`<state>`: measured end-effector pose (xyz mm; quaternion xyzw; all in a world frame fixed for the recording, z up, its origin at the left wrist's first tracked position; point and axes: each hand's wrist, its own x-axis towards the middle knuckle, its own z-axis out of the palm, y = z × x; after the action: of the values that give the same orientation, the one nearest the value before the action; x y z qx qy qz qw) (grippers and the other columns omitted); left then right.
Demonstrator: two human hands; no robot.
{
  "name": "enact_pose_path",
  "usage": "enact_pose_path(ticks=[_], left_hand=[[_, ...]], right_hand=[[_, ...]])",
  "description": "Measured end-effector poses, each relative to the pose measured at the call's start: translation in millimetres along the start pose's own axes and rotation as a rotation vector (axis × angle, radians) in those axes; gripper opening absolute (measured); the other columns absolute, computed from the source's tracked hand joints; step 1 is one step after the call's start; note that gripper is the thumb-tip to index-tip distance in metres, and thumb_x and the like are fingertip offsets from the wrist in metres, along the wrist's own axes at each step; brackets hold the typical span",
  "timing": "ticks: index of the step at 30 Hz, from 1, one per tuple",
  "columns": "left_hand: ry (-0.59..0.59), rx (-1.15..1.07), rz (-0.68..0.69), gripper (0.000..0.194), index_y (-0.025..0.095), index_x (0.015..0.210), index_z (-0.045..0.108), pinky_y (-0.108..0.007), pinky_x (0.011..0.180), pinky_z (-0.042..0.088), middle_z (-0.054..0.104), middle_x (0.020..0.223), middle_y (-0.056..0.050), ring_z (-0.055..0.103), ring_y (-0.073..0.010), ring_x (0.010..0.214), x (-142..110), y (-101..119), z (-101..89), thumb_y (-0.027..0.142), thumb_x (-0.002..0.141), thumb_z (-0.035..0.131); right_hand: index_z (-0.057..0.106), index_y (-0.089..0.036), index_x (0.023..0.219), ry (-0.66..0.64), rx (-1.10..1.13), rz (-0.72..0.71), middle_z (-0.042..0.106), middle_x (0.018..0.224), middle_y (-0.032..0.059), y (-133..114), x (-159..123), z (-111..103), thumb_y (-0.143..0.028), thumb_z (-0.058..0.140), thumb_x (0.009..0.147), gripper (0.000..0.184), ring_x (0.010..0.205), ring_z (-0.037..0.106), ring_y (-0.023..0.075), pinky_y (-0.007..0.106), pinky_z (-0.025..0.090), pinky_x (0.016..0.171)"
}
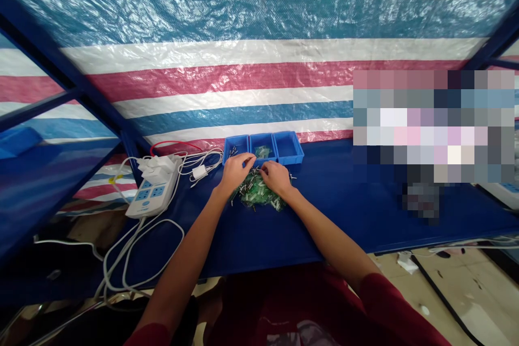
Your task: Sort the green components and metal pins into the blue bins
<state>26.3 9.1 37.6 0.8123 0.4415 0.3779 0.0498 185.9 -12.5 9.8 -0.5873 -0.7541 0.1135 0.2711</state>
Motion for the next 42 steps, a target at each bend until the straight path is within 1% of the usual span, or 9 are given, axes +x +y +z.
enact_pose_path(ticks=[3,8,11,16,20,25,32,38,42], left_hand=[[0.007,0.003,-0.018,0.025,0.02,0.085,0.069,-0.026,0.066,0.046,0.07,0.077,-0.003,0.062,-0.0157,0.067,-1,-2,-1.4,0.033,0.091,0.049],[0.025,-0.057,-0.014,0.03,0.02,0.091,0.07,-0.026,0.065,0.047,0.07,0.096,-0.007,0.063,-0.0169,0.077,-3,-5,-1.9,0.04,0.093,0.047],[-0.012,-0.108,-0.009,0.033,0.021,0.094,0.07,-0.025,0.065,0.046,0.07,0.093,-0.006,0.062,-0.0163,0.075,-9,-6,3.2,0.044,0.093,0.048],[-0.02,-0.124,0.016,0.031,0.02,0.084,0.068,-0.026,0.066,0.045,0.068,0.078,-0.003,0.06,-0.0148,0.067,-17,-7,11.0,0.046,0.091,0.051],[0.011,-0.106,0.013,0.033,0.02,0.084,0.066,-0.025,0.066,0.044,0.066,0.077,-0.003,0.058,-0.0136,0.066,-20,-5,12.6,0.045,0.093,0.048],[0.028,-0.091,0.04,0.032,0.019,0.084,0.064,-0.024,0.066,0.045,0.067,0.078,-0.003,0.059,-0.0128,0.066,-24,-2,13.0,0.043,0.095,0.046],[0.157,-0.05,0.104,0.027,0.017,0.085,0.064,-0.022,0.063,0.044,0.068,0.077,-0.002,0.058,-0.0105,0.062,-27,2,11.6,0.035,0.096,0.048],[0.185,-0.06,0.093,0.025,0.018,0.087,0.067,-0.022,0.062,0.045,0.069,0.078,-0.002,0.056,-0.0099,0.058,-27,6,10.6,0.035,0.095,0.051],[0.201,-0.124,0.066,0.024,0.018,0.087,0.069,-0.023,0.064,0.048,0.071,0.081,-0.003,0.06,-0.0115,0.062,-26,8,10.7,0.036,0.093,0.054]], right_hand=[[0.067,-0.021,0.082,0.06,0.063,0.005,0.067,0.085,0.006,2,-1,-3,-0.024,0.055,0.087,0.013,0.076,0.06,0.0188,0.027,0.038,0.064],[0.065,-0.02,0.076,0.203,0.232,-0.039,0.064,0.076,0.004,9,-1,-10,-0.027,0.054,0.087,0.017,0.069,0.056,0.0171,0.027,0.039,0.064],[0.065,-0.02,0.075,0.246,0.32,-0.073,0.061,0.073,0.0032,12,-2,-16,-0.028,0.052,0.087,0.019,0.064,0.053,0.0158,0.027,0.04,0.065],[0.066,-0.019,0.078,0.228,0.375,-0.11,0.061,0.074,0.0035,13,-5,-22,-0.031,0.052,0.087,0.021,0.063,0.051,0.0154,0.027,0.041,0.066],[0.067,-0.019,0.08,0.239,0.409,-0.116,0.061,0.075,0.0037,14,-6,-21,-0.031,0.051,0.088,0.022,0.063,0.052,0.0152,0.027,0.04,0.067],[0.067,-0.019,0.094,0.225,0.425,-0.15,0.062,0.08,0.0039,15,-5,-18,-0.034,0.048,0.091,0.024,0.065,0.053,0.0155,0.027,0.042,0.068],[0.067,-0.019,0.092,0.245,0.429,-0.269,0.06,0.077,0.0031,18,-5,-13,-0.034,0.05,0.093,0.022,0.064,0.052,0.0148,0.027,0.041,0.066],[0.067,-0.02,0.089,0.252,0.413,-0.275,0.062,0.079,0.0041,19,-5,-11,-0.036,0.049,0.095,0.025,0.068,0.055,0.0158,0.027,0.042,0.068],[0.066,-0.019,0.087,0.281,0.409,-0.256,0.064,0.079,0.0049,18,-5,-9,-0.037,0.047,0.095,0.027,0.069,0.056,0.0163,0.027,0.042,0.068]])
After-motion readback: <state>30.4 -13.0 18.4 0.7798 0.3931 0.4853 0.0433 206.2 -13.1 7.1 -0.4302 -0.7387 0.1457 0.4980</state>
